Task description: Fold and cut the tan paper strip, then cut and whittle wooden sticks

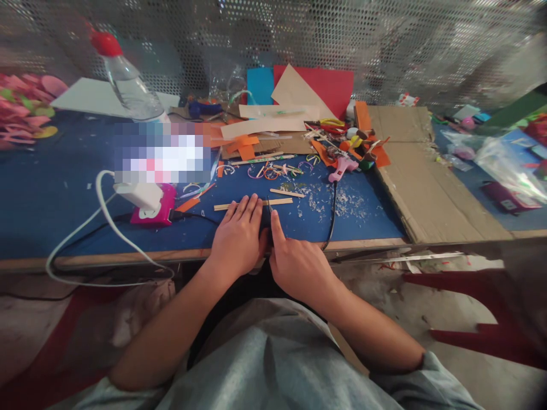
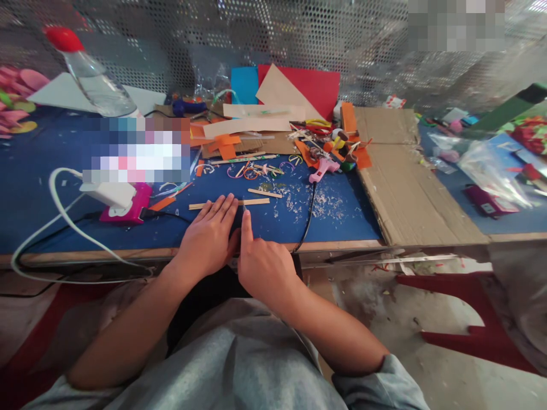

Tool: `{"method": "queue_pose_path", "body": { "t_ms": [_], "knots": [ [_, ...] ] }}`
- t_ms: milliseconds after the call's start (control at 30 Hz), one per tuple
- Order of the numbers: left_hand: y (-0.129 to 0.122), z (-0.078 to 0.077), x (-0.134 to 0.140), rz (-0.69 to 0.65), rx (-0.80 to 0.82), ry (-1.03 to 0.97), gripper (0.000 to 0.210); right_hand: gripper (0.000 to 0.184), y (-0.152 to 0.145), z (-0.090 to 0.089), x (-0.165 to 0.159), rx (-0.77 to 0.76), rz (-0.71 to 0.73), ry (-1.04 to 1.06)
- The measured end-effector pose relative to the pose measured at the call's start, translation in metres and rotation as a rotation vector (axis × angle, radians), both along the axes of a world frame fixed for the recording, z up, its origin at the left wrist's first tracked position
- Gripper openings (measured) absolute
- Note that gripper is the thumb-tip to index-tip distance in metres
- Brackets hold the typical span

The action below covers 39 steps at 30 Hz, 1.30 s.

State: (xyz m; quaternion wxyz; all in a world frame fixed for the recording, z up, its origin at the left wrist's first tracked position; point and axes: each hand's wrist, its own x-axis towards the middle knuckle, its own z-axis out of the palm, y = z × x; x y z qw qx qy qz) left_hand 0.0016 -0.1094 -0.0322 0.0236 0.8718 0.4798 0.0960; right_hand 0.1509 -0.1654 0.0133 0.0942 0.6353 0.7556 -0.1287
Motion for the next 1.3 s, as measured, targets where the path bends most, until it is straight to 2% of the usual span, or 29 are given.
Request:
{"method": "queue_pose_path", "body": {
  "t_ms": [800, 1300],
  "knots": [
    [0.0000, -0.0004, 0.0010, 0.013, 0.005, -0.009, 0.066, 0.081, -0.0070, 0.0024, 0.0008, -0.026, 0.014, 0.003],
    [-0.0013, -0.0001, 0.0005, 0.010, 0.002, -0.006, 0.065, 0.087, -0.0019, 0.0003, 0.0081, 0.031, -0.005, 0.094]
  ]
}}
